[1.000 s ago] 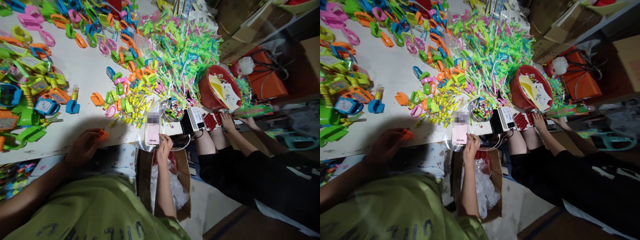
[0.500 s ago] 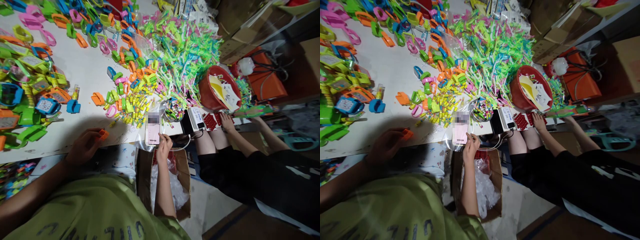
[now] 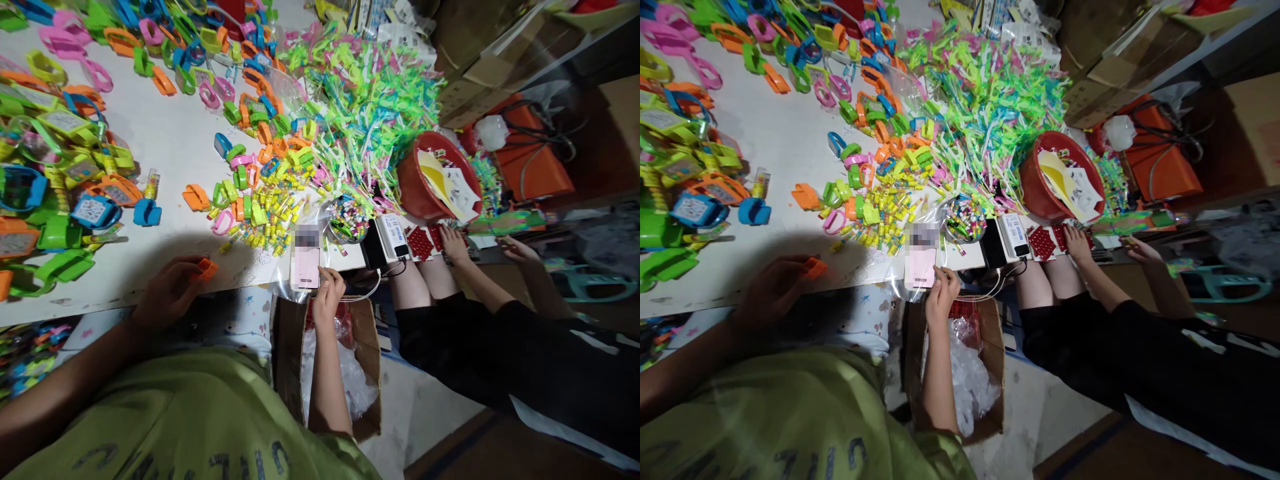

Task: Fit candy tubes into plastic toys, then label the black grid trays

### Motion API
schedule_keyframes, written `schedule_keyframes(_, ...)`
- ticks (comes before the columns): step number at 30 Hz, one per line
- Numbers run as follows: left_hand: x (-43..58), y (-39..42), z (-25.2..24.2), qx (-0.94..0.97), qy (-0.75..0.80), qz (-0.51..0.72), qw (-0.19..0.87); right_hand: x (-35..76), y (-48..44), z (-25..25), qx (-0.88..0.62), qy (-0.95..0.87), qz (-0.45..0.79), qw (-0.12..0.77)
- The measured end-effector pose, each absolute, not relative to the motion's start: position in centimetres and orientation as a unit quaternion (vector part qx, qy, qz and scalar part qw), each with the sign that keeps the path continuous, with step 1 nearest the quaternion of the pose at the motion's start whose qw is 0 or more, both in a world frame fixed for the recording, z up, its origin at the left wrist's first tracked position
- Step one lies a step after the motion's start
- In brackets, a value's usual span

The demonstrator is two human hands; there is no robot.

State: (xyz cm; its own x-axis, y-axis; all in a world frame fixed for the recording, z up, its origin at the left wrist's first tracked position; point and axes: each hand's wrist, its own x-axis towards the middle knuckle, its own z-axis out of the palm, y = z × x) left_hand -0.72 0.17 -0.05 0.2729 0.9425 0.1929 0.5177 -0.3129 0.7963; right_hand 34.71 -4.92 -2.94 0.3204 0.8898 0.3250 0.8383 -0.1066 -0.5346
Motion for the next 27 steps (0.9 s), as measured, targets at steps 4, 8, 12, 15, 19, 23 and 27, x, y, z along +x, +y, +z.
schedule_keyframes(4, -0.8, 0.2, 0.0, 0.735, 0.495, 0.341, 0.315, 34.71, -4.88, -2.92, -0.747, -0.581, 0.038, 0.322)
schedule_keyframes(8, -0.83, 0.17, -0.05, 0.735, 0.498, 0.336, 0.314, 34.71, -4.87, -2.85, -0.746, -0.581, 0.042, 0.323)
schedule_keyframes(12, -0.81, 0.14, -0.11, 0.736, 0.493, 0.346, 0.309, 34.69, -4.86, -2.73, -0.745, -0.58, 0.042, 0.326)
schedule_keyframes(15, -0.8, 0.13, -0.13, 0.733, 0.498, 0.339, 0.317, 34.69, -4.85, -2.64, -0.744, -0.582, 0.041, 0.326)
schedule_keyframes(19, -0.81, 0.11, -0.11, 0.734, 0.503, 0.333, 0.313, 34.71, -4.88, -2.54, -0.745, -0.581, 0.042, 0.325)
schedule_keyframes(23, -0.82, 0.12, -0.05, 0.734, 0.502, 0.331, 0.315, 34.72, -4.94, -2.43, -0.742, -0.582, 0.041, 0.329)
schedule_keyframes(27, -0.78, 0.13, 0.01, 0.733, 0.501, 0.334, 0.318, 34.69, -4.99, -2.29, -0.749, -0.58, 0.035, 0.319)
